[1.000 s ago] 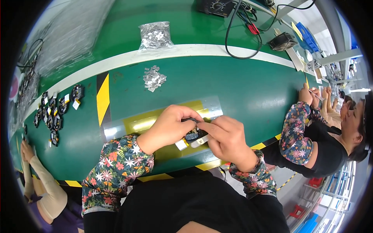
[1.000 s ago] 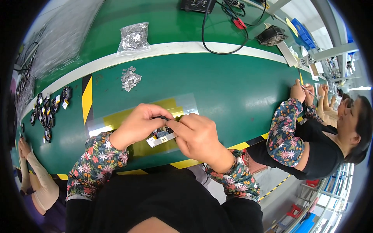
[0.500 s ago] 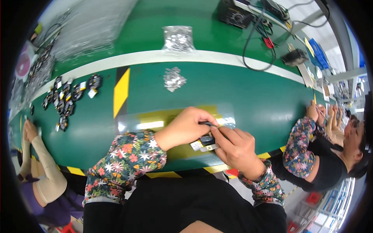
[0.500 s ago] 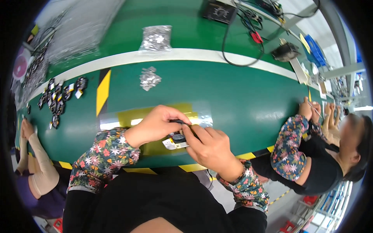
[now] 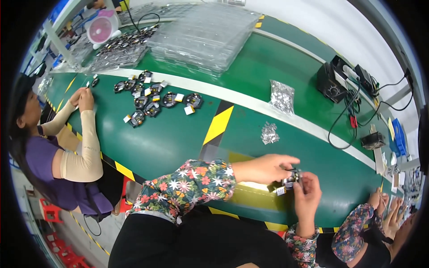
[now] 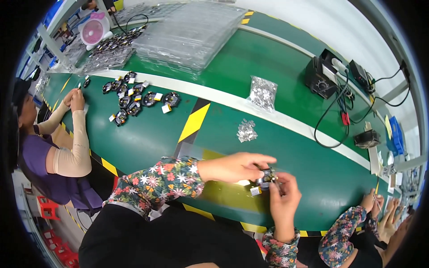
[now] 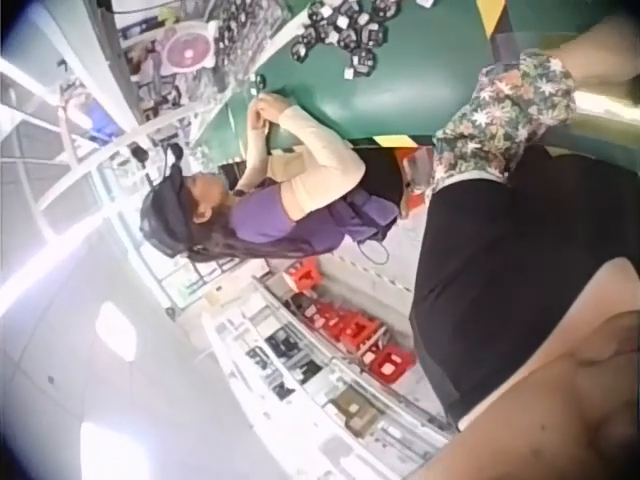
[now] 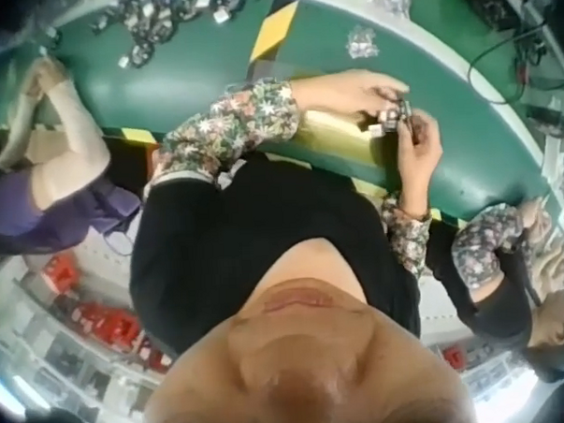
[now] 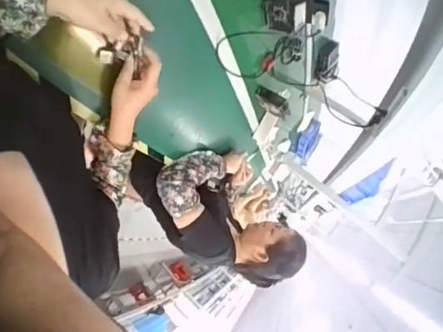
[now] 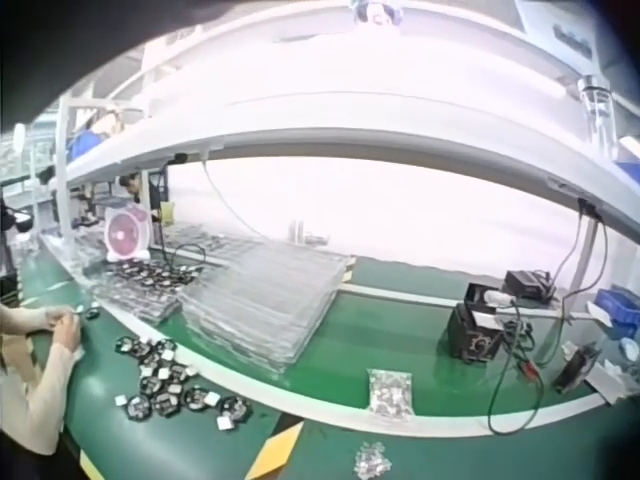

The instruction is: The person assembles small electronic components onto a circular circuit board at an assembly station. This is done using tweezers and a stylus.

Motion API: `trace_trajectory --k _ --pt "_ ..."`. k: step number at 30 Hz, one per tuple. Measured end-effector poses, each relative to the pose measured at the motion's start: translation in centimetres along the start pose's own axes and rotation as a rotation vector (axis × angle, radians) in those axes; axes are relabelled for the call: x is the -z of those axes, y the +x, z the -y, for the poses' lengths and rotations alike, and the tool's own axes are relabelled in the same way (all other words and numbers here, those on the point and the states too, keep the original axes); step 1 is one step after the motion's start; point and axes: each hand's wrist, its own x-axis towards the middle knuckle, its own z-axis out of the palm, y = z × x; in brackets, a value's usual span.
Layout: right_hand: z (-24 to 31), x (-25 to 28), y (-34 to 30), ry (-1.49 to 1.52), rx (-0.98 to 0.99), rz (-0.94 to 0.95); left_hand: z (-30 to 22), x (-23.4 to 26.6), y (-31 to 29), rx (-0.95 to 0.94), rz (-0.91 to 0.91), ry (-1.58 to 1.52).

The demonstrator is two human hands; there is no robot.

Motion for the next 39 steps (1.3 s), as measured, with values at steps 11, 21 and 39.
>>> trace_trajectory --k 11,21,39 --pt "-5.3 14.1 2.6 -0.913 0.215 -0.589 -2.6 17.7 -12.2 0.437 -0.823 1.433" --pt "2.1 1.3 5.5 -0.262 0.461 -0.143 -2.7 7.8 -10.0 0.129 -0.692 1.370" --pt "2.7 -5.6 5.0 0.106 0.285 0.042 -2.0 2.7 -2.7 0.054 -0.353 -0.119"
